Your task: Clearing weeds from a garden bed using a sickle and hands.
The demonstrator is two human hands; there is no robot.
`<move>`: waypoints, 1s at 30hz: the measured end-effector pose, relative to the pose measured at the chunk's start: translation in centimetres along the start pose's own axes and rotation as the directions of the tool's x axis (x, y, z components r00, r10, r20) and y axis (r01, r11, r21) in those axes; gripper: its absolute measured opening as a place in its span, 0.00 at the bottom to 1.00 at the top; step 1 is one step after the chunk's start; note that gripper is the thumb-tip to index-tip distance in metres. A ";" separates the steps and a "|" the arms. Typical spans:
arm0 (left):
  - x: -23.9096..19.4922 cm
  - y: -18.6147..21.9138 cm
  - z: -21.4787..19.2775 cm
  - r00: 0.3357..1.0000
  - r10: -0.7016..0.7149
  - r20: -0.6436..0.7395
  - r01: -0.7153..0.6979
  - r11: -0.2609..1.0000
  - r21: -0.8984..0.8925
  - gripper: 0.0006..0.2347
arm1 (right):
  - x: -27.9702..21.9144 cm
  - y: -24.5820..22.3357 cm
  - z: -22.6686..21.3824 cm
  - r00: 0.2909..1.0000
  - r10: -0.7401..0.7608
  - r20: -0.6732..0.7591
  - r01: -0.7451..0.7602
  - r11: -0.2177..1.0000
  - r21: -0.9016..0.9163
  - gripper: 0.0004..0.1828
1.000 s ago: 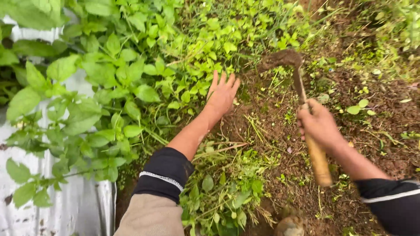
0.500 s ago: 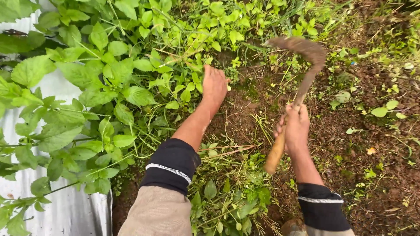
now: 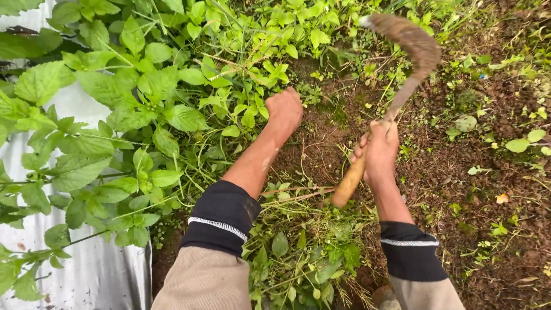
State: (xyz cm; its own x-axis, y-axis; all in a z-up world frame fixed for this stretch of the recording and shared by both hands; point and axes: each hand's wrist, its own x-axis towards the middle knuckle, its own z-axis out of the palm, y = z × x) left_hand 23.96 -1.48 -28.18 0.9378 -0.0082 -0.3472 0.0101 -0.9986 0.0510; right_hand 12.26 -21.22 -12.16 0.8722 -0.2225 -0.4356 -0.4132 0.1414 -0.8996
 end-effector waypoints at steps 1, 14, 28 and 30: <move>-0.1 -0.1 0.6 1.000 -0.002 0.009 0.002 1.000 0.001 0.13 | -0.5 1.0 -0.6 1.000 0.009 0.000 -0.009 1.000 -0.001 0.05; -1.0 -0.3 -1.8 0.996 -0.029 0.084 0.043 0.985 -0.167 0.18 | -0.5 1.2 -1.1 0.995 0.055 0.088 -0.032 0.969 -0.243 0.06; -1.2 -0.7 -3.7 0.993 -0.011 0.118 0.031 0.985 -0.169 0.17 | -4.6 1.2 -2.2 0.939 0.314 0.141 -0.233 0.880 -0.414 0.08; -0.8 -0.8 -3.2 0.990 -0.054 0.131 0.076 0.982 -0.171 0.17 | -4.3 1.6 -3.3 0.956 0.256 0.142 -0.173 0.885 -0.431 0.09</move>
State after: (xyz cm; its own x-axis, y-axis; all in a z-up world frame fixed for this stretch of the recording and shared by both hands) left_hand 24.35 -0.51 -24.96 0.8824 0.0391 -0.4688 0.1409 -0.9727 0.1842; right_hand 7.05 -23.20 -11.81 0.7652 -0.0395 -0.6426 -0.6299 -0.2523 -0.7345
